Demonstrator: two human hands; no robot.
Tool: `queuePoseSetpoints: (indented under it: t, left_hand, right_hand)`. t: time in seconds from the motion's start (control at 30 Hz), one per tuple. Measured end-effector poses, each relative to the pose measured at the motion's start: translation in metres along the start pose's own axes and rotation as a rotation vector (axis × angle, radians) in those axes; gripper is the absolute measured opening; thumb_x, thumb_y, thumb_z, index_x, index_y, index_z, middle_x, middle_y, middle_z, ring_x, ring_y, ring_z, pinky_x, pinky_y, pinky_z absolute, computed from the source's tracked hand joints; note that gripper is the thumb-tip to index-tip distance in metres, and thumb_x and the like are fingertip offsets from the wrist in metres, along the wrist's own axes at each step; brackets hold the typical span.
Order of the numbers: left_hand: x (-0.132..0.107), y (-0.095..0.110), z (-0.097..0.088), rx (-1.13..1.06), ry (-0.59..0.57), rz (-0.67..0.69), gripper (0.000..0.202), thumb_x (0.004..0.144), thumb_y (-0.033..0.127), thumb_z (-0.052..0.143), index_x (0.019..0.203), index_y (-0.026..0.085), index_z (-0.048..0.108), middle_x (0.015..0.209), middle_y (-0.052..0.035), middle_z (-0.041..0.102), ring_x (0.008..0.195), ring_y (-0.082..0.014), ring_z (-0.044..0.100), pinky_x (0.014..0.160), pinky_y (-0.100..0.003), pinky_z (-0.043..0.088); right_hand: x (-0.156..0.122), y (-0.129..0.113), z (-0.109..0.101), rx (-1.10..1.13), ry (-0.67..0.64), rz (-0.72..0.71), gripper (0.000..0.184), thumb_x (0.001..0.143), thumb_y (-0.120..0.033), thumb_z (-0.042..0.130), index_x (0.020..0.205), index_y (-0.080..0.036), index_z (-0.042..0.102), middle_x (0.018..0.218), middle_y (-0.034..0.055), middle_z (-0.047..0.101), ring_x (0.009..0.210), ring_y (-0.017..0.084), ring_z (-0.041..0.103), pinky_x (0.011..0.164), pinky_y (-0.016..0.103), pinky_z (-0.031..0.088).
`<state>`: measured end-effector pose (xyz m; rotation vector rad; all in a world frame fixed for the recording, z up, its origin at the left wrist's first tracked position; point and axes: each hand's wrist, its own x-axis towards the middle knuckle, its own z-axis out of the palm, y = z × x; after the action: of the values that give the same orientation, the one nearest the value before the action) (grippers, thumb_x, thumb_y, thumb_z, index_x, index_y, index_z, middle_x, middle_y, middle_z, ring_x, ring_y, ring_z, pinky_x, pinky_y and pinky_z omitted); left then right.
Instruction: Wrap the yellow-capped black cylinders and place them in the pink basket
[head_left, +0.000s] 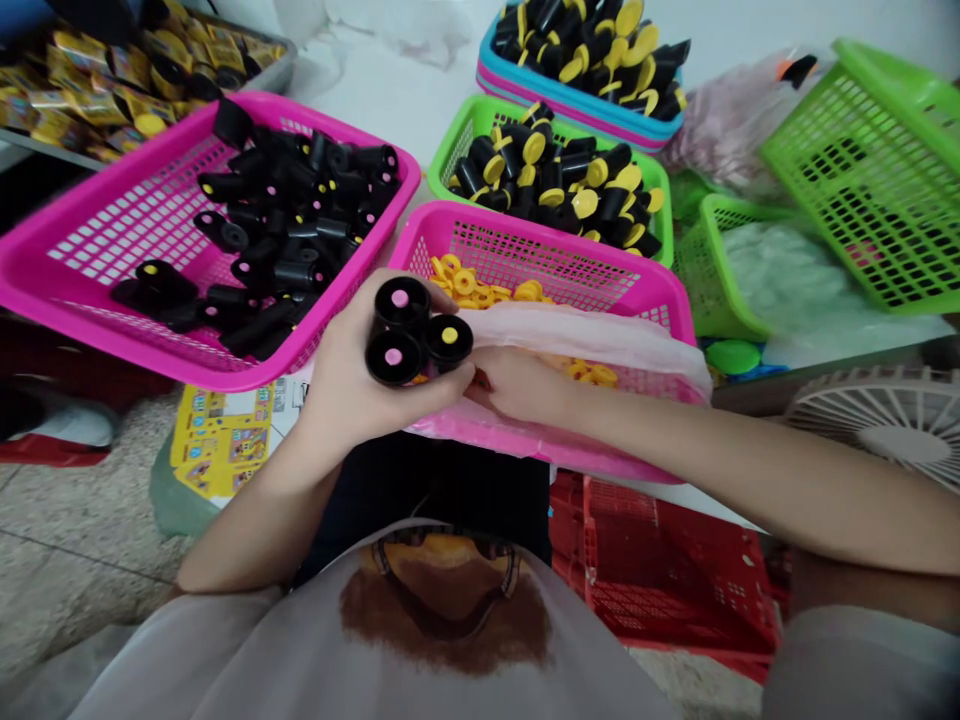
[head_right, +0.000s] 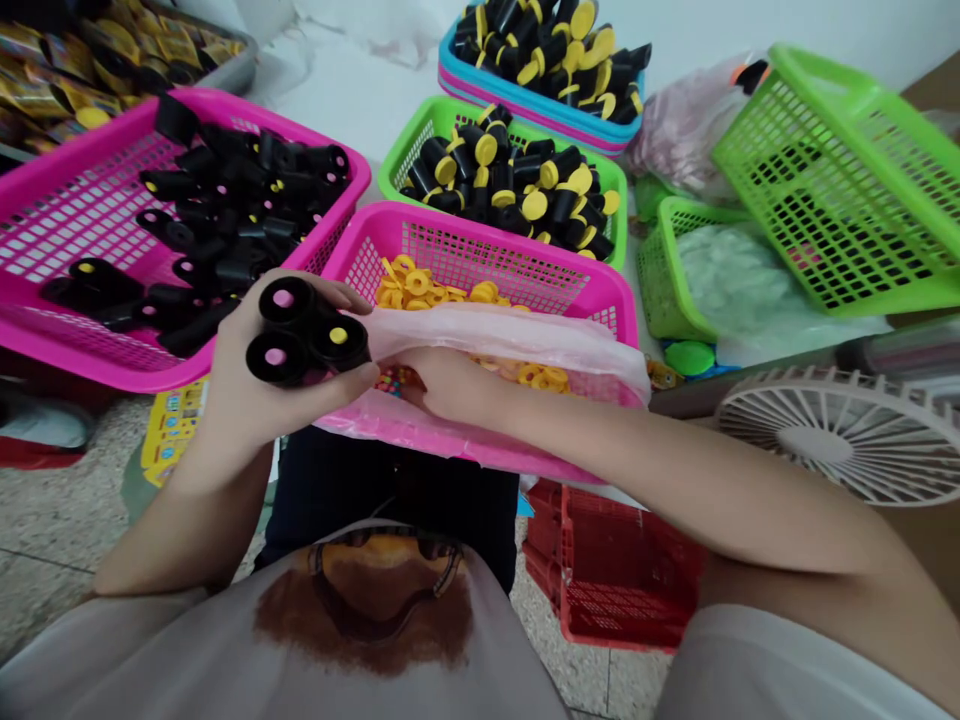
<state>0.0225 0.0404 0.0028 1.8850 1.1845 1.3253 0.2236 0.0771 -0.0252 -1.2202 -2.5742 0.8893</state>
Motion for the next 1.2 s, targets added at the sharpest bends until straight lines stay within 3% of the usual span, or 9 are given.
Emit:
queuePoseSetpoints:
  t: [0.17, 0.4, 0.47, 0.6, 0.7, 0.83, 0.93, 1.1, 1.2]
  left_hand:
    - [0.002, 0.002, 0.0, 0.069, -0.036, -0.014, 0.034, 0.073, 0.029, 0.084, 0.1, 0.026, 0.063, 0.1, -0.0006, 0.073, 0.093, -0.0228, 0.072, 0.088, -0.044, 0.063]
    - [0.005, 0.019, 0.01, 0.193, -0.158, -0.057, 0.033, 0.068, 0.032, 0.084, 0.09, 0.023, 0.061, 0.076, 0.0043, 0.067, 0.067, -0.0162, 0.065, 0.058, -0.029, 0.049]
    - [0.007, 0.023, 0.016, 0.185, -0.187, -0.068, 0.032, 0.068, 0.03, 0.084, 0.091, 0.023, 0.062, 0.073, 0.0058, 0.066, 0.064, -0.0147, 0.064, 0.057, -0.027, 0.047]
    - [0.007, 0.027, 0.028, 0.137, -0.165, -0.063, 0.034, 0.068, 0.028, 0.083, 0.096, 0.023, 0.065, 0.074, 0.0065, 0.067, 0.064, -0.0139, 0.064, 0.058, -0.026, 0.048]
    - [0.007, 0.026, 0.032, 0.115, -0.144, -0.049, 0.035, 0.068, 0.028, 0.082, 0.098, 0.024, 0.064, 0.075, 0.0065, 0.067, 0.064, -0.0136, 0.063, 0.059, -0.026, 0.048]
    - [0.006, 0.022, 0.034, 0.082, -0.128, -0.024, 0.035, 0.069, 0.028, 0.081, 0.099, 0.024, 0.062, 0.077, 0.0066, 0.067, 0.065, -0.0131, 0.063, 0.061, -0.026, 0.05]
    - [0.005, 0.02, 0.034, 0.06, -0.128, -0.029, 0.037, 0.068, 0.028, 0.082, 0.099, 0.024, 0.062, 0.078, 0.0068, 0.067, 0.066, -0.0134, 0.063, 0.062, -0.026, 0.05]
    - [0.007, 0.02, 0.026, 0.075, -0.105, -0.024, 0.037, 0.071, 0.032, 0.081, 0.101, 0.024, 0.062, 0.086, 0.0041, 0.071, 0.076, -0.0158, 0.067, 0.067, -0.029, 0.054]
    - [0.009, 0.016, 0.015, 0.084, -0.07, -0.01, 0.04, 0.072, 0.033, 0.082, 0.104, 0.024, 0.061, 0.093, 0.0011, 0.073, 0.083, -0.019, 0.069, 0.074, -0.034, 0.057]
  right_hand:
    - [-0.043, 0.004, -0.015, 0.226, 0.093, -0.033, 0.022, 0.097, -0.02, 0.065, 0.116, -0.022, 0.077, 0.122, 0.0067, 0.083, 0.115, 0.024, 0.078, 0.108, 0.046, 0.061]
    - [-0.08, -0.003, -0.044, 0.423, 0.338, 0.068, 0.031, 0.1, -0.033, 0.069, 0.13, -0.025, 0.073, 0.123, 0.0075, 0.082, 0.11, 0.023, 0.08, 0.098, 0.043, 0.067]
    - [-0.081, -0.011, -0.054, 0.35, 0.373, 0.021, 0.031, 0.101, -0.029, 0.066, 0.132, -0.027, 0.073, 0.125, 0.0066, 0.081, 0.11, 0.023, 0.079, 0.098, 0.044, 0.068]
    - [-0.078, -0.026, -0.071, -0.076, 0.438, -0.108, 0.034, 0.105, -0.022, 0.052, 0.127, -0.033, 0.077, 0.129, 0.0044, 0.079, 0.118, 0.023, 0.077, 0.102, 0.045, 0.067]
    - [-0.073, -0.032, -0.08, -0.315, 0.442, -0.255, 0.043, 0.108, -0.02, 0.038, 0.121, -0.03, 0.078, 0.124, 0.0053, 0.079, 0.122, 0.021, 0.076, 0.105, 0.042, 0.066]
    - [-0.067, -0.037, -0.085, -0.279, 0.383, -0.223, 0.039, 0.112, -0.033, 0.038, 0.12, -0.027, 0.076, 0.121, 0.0061, 0.078, 0.115, 0.021, 0.077, 0.103, 0.038, 0.067]
    - [-0.067, -0.04, -0.089, -0.244, 0.333, -0.199, 0.035, 0.111, -0.039, 0.042, 0.119, -0.031, 0.075, 0.126, 0.0044, 0.076, 0.126, 0.023, 0.073, 0.114, 0.042, 0.061]
    - [-0.076, -0.041, -0.092, -0.355, 0.406, -0.202, 0.038, 0.106, -0.024, 0.042, 0.123, -0.031, 0.075, 0.122, 0.0046, 0.076, 0.122, 0.025, 0.073, 0.107, 0.045, 0.063]
    - [-0.084, -0.026, -0.079, -0.401, 0.303, -0.15, 0.034, 0.098, -0.019, 0.05, 0.117, -0.027, 0.077, 0.119, 0.0107, 0.077, 0.111, 0.03, 0.076, 0.094, 0.049, 0.066]
